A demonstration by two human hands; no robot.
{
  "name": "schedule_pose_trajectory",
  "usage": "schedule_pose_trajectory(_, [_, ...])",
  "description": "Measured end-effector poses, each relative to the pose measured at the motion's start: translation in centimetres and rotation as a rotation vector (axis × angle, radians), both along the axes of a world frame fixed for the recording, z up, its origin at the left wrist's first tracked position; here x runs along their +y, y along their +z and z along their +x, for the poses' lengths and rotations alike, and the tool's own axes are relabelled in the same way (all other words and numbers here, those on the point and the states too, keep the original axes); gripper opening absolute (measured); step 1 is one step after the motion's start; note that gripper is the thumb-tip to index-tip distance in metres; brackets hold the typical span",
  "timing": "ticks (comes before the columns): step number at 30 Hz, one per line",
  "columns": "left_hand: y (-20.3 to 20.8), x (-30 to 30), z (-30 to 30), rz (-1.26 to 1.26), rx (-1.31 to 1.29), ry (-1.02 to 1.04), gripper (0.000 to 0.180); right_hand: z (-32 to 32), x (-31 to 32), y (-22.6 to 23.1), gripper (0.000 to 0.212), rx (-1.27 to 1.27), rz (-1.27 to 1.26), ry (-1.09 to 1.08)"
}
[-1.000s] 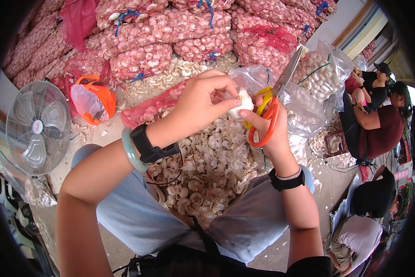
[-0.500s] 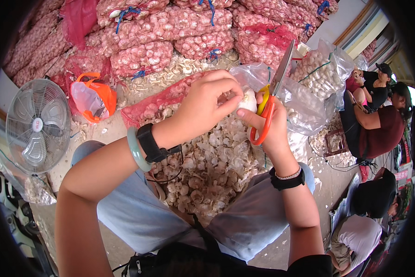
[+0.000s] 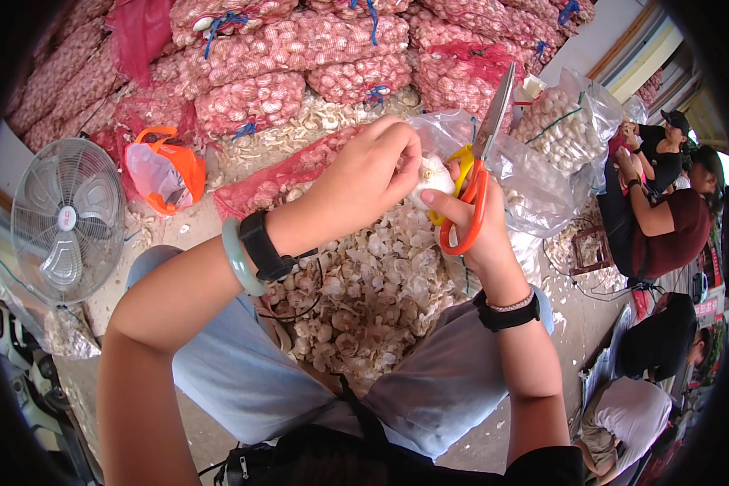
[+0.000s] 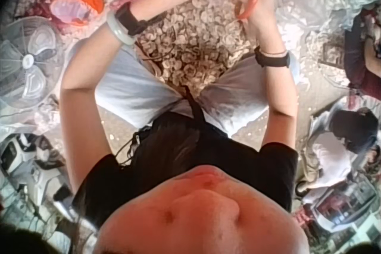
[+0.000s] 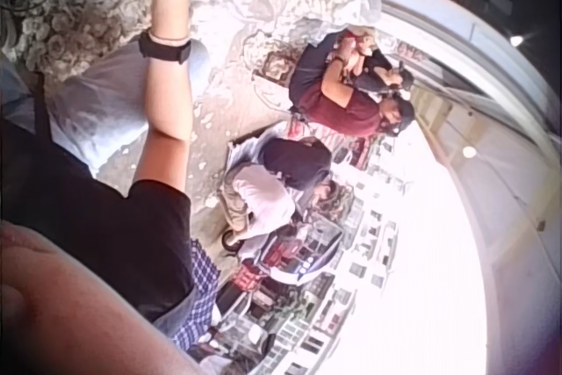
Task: The person picks up garlic bulbs one at a time and uses shears to trim the roots and stems before placing them into a plastic bag.
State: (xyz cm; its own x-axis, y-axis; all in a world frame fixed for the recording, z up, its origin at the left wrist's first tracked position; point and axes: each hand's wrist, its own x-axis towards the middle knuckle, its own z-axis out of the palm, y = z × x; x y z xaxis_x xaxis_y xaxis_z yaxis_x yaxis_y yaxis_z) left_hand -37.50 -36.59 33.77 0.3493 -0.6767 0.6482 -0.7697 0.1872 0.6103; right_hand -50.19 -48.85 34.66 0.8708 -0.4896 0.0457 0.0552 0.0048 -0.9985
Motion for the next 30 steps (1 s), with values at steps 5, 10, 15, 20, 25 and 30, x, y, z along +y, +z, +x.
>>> schedule_pose_trajectory(5, [0.6, 0.1, 1.4, -0.033, -0.125, 0.116, 0.009, -0.2, 0.4, 0.2, 0.037, 0.004, -0.021, 0.083])
schedule_pose_trajectory(10, [0.6, 0.5, 3.6, -0.014, -0.231, 0.224, 0.011, -0.3, 0.2, 0.0, 0.037, -0.037, -0.008, 0.118])
schedule_pose_trajectory(15, [-0.2, 1.1, 5.6, 0.315, -0.296, 0.435, 0.009, -0.2, 0.0, -0.1, 0.037, -0.109, 0.033, 0.085])
schedule_pose_trajectory(20, [0.8, 1.0, 4.7, 0.431, -0.086, 0.236, 0.022, -0.2, -0.4, -0.4, 0.037, -0.120, 0.112, 0.031])
schedule_pose_trajectory(25, [1.1, 0.5, 2.8, 0.517, 0.294, -0.015, 0.045, 0.0, -0.2, -0.3, 0.037, -0.163, 0.099, 0.042])
schedule_pose_trajectory(30, [0.9, 0.4, 0.4, 0.541, 0.513, -0.208, 0.049, -0.1, -0.3, -0.6, 0.038, -0.154, 0.012, 0.086])
